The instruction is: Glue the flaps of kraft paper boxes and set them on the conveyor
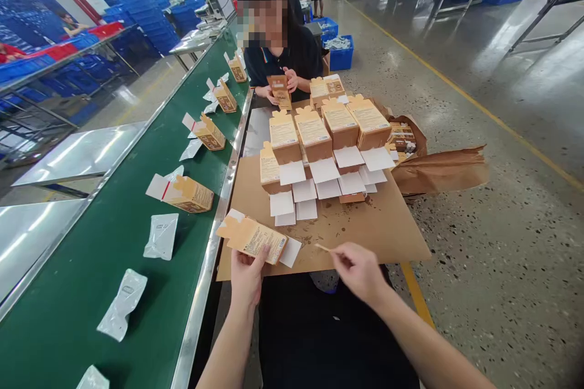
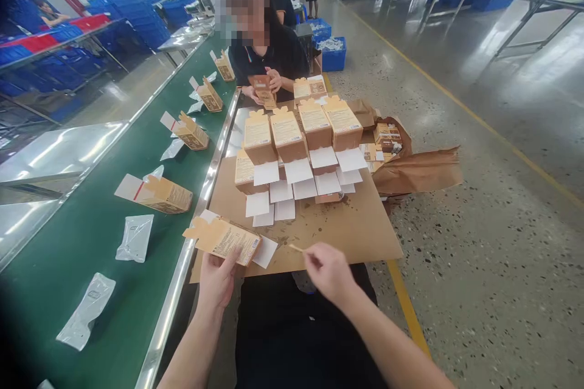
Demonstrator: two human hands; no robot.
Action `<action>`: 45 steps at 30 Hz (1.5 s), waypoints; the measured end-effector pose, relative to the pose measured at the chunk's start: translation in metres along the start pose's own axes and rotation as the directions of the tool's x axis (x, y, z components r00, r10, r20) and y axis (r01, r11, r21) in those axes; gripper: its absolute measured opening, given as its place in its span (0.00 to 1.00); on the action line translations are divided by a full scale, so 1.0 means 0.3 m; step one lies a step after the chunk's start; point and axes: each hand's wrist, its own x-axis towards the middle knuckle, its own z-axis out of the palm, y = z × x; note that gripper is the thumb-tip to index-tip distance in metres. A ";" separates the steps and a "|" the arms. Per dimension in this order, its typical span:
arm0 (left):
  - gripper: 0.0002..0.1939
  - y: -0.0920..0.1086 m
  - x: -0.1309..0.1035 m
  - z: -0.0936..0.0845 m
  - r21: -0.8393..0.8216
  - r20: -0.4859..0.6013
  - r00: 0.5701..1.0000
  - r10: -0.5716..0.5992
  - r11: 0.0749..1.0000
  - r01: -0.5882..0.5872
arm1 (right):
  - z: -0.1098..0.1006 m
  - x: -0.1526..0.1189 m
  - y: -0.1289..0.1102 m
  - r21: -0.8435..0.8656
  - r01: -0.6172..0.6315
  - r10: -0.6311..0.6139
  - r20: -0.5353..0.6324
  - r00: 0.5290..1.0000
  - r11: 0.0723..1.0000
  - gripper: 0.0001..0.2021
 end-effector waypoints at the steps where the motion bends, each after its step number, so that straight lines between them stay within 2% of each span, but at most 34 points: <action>1: 0.48 0.002 -0.004 0.005 0.008 -0.014 1.000 0.019 1.000 -0.019 | 0.067 -0.006 -0.026 0.013 0.021 -0.021 0.025 0.999 1.000 0.15; 4: 0.49 0.001 -0.019 0.023 0.037 -0.038 0.996 0.076 0.997 -0.075 | 0.202 0.008 -0.061 -0.004 0.087 -0.086 0.114 0.990 0.996 0.15; 7: 0.50 -0.008 -0.037 0.040 0.071 -0.039 0.993 0.111 0.992 -0.108 | 0.229 0.033 -0.042 -0.042 0.098 -0.090 0.164 0.982 0.994 0.17; 12: 0.49 -0.038 -0.081 0.065 0.113 -0.041 0.977 0.209 0.973 -0.203 | 0.159 0.034 -0.009 0.003 0.038 -0.038 0.045 0.998 0.999 0.16; 17: 0.44 -0.091 -0.124 0.091 0.273 -0.057 0.924 0.379 0.896 -0.350 | 0.078 -0.011 -0.018 0.038 -0.044 0.047 -0.076 0.996 0.998 0.16; 20: 0.40 -0.121 -0.132 0.100 0.367 -0.053 0.884 0.464 0.833 -0.414 | 0.041 -0.045 -0.025 0.063 -0.090 0.096 -0.103 0.990 0.994 0.15; 23: 0.37 -0.139 -0.128 0.104 0.382 -0.058 0.858 0.511 0.805 -0.454 | 0.025 -0.077 -0.035 0.093 -0.128 0.137 -0.093 0.986 0.987 0.16; 26: 0.37 -0.149 -0.124 0.112 0.369 -0.052 0.853 0.520 0.804 -0.467 | 0.029 -0.096 -0.049 0.115 -0.140 0.150 -0.078 0.986 0.983 0.16; 30: 0.39 -0.138 -0.112 0.103 0.374 -0.041 0.881 0.471 0.825 -0.423 | 0.038 -0.099 -0.058 0.160 -0.110 0.121 -0.065 0.990 0.981 0.18; 32: 0.42 -0.101 -0.084 0.052 0.360 -0.109 0.890 0.443 0.852 -0.380 | 0.029 -0.100 -0.052 0.181 -0.102 0.119 -0.088 0.989 0.978 0.19; 33: 0.44 -0.073 -0.061 0.009 0.349 -0.177 0.877 0.447 0.862 -0.369 | 0.021 -0.101 -0.046 0.188 -0.102 0.123 -0.108 0.987 0.977 0.19; 34: 0.46 -0.039 -0.033 -0.045 0.339 -0.255 0.850 0.460 0.866 -0.367 | 0.011 -0.103 -0.038 0.191 -0.105 0.130 -0.126 0.983 0.976 0.19; 37: 0.52 0.071 0.070 -0.246 0.373 -0.448 0.722 0.527 0.845 -0.385 | -0.012 -0.102 -0.012 0.191 -0.131 0.162 -0.159 0.974 0.973 0.18; 38: 0.52 0.101 0.105 -0.311 0.402 -0.470 0.703 0.533 0.839 -0.367 | -0.015 -0.099 -0.005 0.190 -0.140 0.171 -0.163 0.972 0.972 0.18; 40: 0.51 0.139 0.163 -0.411 0.435 -0.493 0.710 0.503 0.849 -0.300 | -0.015 -0.086 0.005 0.189 -0.150 0.182 -0.167 0.969 0.970 0.19; 41: 0.50 0.146 0.184 -0.443 0.442 -0.489 0.728 0.480 0.856 -0.267 | -0.014 -0.077 0.009 0.189 -0.151 0.183 -0.167 0.969 0.970 0.20; 43: 0.52 0.137 0.200 -0.471 0.453 -0.461 0.753 0.470 0.854 -0.256 | -0.020 -0.062 0.014 0.187 -0.157 0.187 -0.155 0.970 0.970 0.21; 44: 0.55 0.123 0.195 -0.469 0.468 -0.456 0.736 0.500 0.838 -0.280 | -0.029 -0.058 0.017 0.183 -0.167 0.194 -0.144 0.970 0.969 0.22; 45: 0.57 0.106 0.183 -0.460 0.492 -0.460 0.693 0.555 0.809 -0.321 | -0.043 -0.055 0.021 0.179 -0.188 0.212 -0.130 0.968 0.966 0.22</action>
